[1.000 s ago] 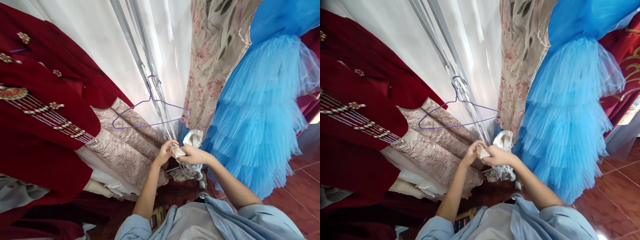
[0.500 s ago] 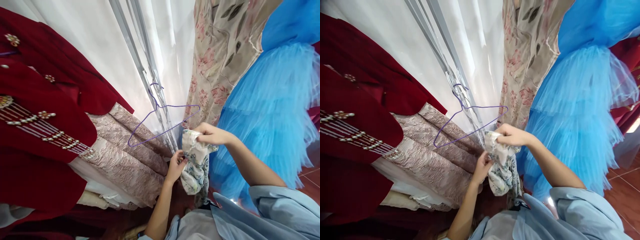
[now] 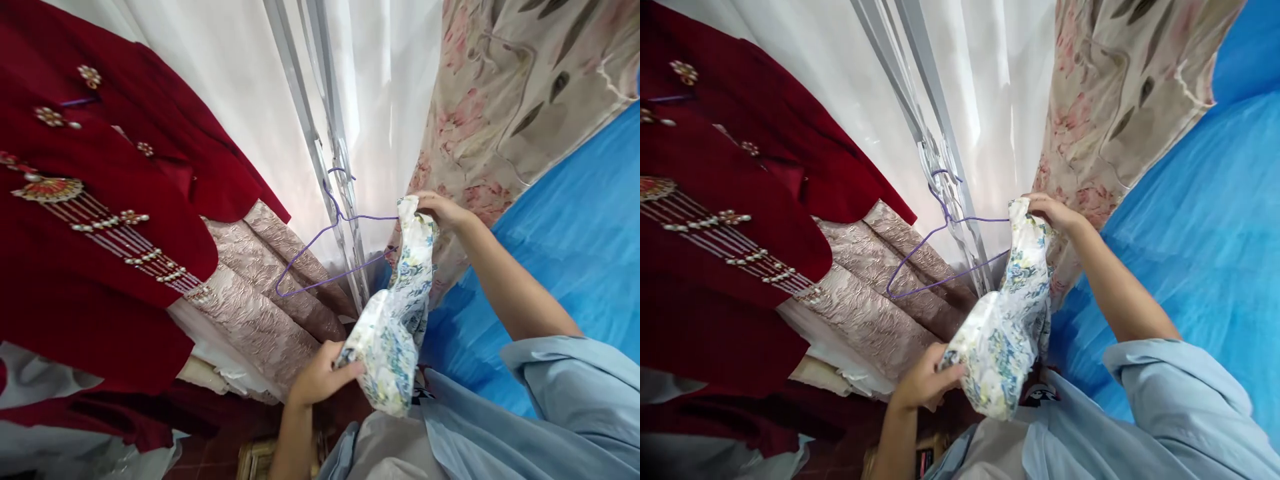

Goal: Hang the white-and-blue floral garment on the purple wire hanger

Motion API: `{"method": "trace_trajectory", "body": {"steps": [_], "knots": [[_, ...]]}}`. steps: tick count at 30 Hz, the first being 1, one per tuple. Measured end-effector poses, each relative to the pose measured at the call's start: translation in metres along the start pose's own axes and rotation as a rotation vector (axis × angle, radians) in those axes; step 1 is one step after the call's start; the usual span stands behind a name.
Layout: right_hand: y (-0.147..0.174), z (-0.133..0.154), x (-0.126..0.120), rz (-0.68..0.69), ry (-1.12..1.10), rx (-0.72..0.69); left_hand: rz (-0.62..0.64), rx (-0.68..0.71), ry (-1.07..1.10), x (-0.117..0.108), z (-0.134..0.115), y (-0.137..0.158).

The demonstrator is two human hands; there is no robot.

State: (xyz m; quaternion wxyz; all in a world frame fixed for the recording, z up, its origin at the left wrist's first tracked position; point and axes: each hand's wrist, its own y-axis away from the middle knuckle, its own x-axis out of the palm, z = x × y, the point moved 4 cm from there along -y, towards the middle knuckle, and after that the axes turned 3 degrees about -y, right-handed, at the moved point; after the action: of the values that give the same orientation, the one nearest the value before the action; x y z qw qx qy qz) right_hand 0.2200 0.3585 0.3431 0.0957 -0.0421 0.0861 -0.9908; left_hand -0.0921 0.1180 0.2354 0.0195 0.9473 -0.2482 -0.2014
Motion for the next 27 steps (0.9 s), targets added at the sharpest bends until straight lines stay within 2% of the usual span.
{"method": "trace_trajectory", "body": {"steps": [3, 7, 10, 11, 13, 15, 16, 19, 21, 22, 24, 26, 27], "knots": [[0.001, -0.014, 0.025, 0.201, -0.074, 0.189, -0.241, 0.051, -0.107, -0.06, 0.007, 0.021], [0.009, -0.019, 0.029, 0.273, -0.078, 0.266, -0.621, 0.17, -0.108, -0.158, 0.012, 0.042], [0.009, -0.021, 0.026, 0.273, -0.032, 0.291, -0.75, 0.235, -0.134, -0.226, 0.001, 0.021], [0.009, -0.022, 0.026, 0.272, -0.022, 0.299, -0.775, 0.274, -0.13, -0.245, -0.008, 0.006], [0.009, -0.026, 0.028, 0.269, -0.025, 0.314, -0.926, 0.405, -0.135, -0.275, -0.033, -0.026], [0.011, -0.032, 0.032, 0.258, -0.053, 0.322, -0.923, 0.454, -0.257, -0.282, -0.062, -0.059], [0.012, -0.036, 0.033, 0.251, -0.071, 0.326, -0.915, 0.457, -0.35, -0.278, -0.076, -0.07], [0.017, -0.049, 0.038, 0.222, -0.099, 0.342, -0.855, 0.391, -0.608, -0.245, -0.102, -0.079], [0.023, -0.056, 0.042, 0.185, -0.087, 0.321, -0.757, 0.309, -0.681, -0.215, -0.101, -0.07], [0.027, -0.057, 0.042, 0.122, -0.078, 0.26, -0.711, 0.264, -0.702, -0.201, -0.097, -0.064], [0.035, -0.052, 0.04, -0.105, -0.063, 0.018, -0.689, 0.206, -0.755, -0.179, -0.089, -0.052], [0.047, -0.042, 0.038, -0.366, -0.046, -0.263, -0.753, 0.218, -0.781, -0.167, -0.086, -0.044], [0.052, -0.036, 0.038, -0.457, -0.035, -0.361, -0.795, 0.24, -0.778, -0.165, -0.086, -0.043]]}}
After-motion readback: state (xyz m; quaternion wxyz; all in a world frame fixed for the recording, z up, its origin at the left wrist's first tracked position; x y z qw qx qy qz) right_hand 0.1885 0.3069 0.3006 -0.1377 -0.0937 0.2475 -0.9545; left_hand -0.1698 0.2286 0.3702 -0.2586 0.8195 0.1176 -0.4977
